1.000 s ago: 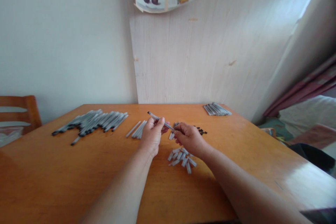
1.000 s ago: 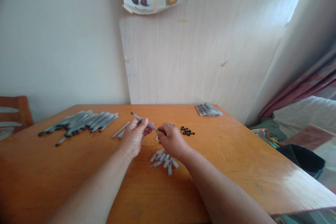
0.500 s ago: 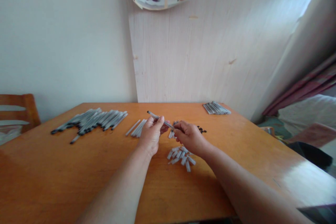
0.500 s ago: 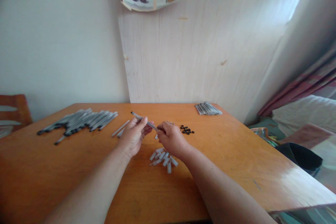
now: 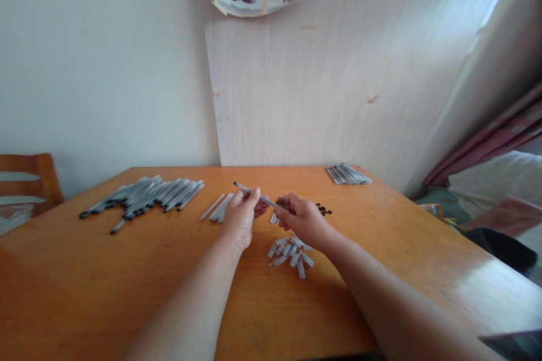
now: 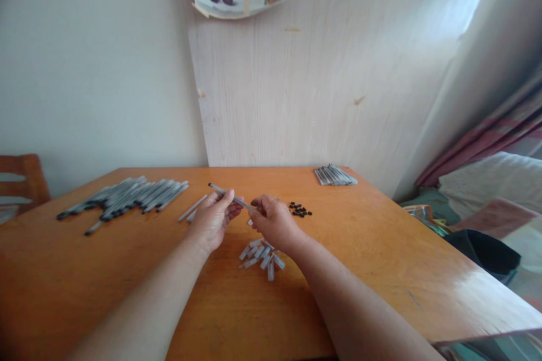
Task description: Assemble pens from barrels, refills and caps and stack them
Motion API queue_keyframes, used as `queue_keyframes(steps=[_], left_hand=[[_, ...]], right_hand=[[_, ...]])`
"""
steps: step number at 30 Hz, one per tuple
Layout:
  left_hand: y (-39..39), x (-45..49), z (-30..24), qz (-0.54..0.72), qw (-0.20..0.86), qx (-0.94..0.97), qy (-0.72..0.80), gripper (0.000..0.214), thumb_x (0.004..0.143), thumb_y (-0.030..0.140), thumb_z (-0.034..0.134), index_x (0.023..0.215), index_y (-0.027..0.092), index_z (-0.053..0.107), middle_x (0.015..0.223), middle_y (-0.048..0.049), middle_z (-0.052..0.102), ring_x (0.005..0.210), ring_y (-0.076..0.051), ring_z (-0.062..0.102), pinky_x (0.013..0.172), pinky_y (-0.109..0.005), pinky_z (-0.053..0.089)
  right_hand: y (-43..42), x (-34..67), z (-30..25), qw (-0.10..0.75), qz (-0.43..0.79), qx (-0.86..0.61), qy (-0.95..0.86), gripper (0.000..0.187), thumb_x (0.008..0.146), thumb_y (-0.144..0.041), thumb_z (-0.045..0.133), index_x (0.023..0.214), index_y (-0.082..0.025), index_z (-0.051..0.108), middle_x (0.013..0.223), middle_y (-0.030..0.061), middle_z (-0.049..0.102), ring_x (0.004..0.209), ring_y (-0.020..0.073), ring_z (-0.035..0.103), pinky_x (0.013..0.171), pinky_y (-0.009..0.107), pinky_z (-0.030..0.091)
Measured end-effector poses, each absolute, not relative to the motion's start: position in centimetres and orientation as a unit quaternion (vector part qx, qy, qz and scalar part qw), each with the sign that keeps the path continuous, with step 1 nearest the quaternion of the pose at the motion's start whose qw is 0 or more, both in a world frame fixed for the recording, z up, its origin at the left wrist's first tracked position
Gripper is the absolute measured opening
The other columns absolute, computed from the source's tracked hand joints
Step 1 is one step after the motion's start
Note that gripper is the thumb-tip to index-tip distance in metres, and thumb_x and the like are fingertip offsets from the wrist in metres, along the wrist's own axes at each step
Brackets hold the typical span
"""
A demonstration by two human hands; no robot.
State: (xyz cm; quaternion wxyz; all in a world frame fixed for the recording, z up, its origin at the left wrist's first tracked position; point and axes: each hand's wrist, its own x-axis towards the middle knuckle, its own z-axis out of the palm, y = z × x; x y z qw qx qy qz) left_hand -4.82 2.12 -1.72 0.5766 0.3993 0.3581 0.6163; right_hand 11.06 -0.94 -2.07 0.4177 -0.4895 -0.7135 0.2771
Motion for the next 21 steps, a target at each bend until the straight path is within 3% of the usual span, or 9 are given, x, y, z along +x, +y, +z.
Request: queue_keyframes(steps=[8, 14, 21], left_hand=[[2.55, -5.19, -1.77, 0.633, 0.570, 0.375, 0.367, 0.031, 0.070, 0.037, 0.075, 0.082, 0.016, 0.054, 0.078, -0.0060, 0.071, 0.065, -0.013, 0.067, 0.063, -0.025, 0.051], [2.86, -5.19, -2.11, 0.626, 0.578, 0.370, 0.369, 0.031, 0.069, 0.036, 0.076, 0.080, 0.017, 0.053, 0.074, -0.0053, 0.070, 0.063, -0.013, 0.066, 0.061, -0.024, 0.051], [2.81, -5.10, -2.14, 0.615, 0.590, 0.367, 0.373, 0.033, 0.067, 0.037, 0.077, 0.079, 0.016, 0.054, 0.074, -0.0052, 0.070, 0.062, -0.014, 0.066, 0.060, -0.024, 0.050]], right_hand=[[-0.72, 11.30, -2.40, 0.424, 0.186, -0.503, -0.730, 0.019, 0.081, -0.025, 0.059, 0.099, -0.018, 0.059, 0.075, 0.0009, 0.066, 0.063, 0.0103, 0.057, 0.058, 0.021, 0.041], [-0.92, 11.24, -2.17, 0.409, 0.127, -0.501, -0.752, 0.010, 0.084, -0.026, 0.057, 0.087, -0.018, 0.062, 0.074, 0.0009, 0.065, 0.063, 0.0102, 0.054, 0.058, 0.022, 0.037], [-1.00, 11.32, -2.04, 0.389, 0.076, -0.510, -0.764, 0.015, 0.085, -0.028, 0.056, 0.075, -0.018, 0.061, 0.067, -0.0006, 0.062, 0.058, 0.0094, 0.050, 0.055, 0.021, 0.031]])
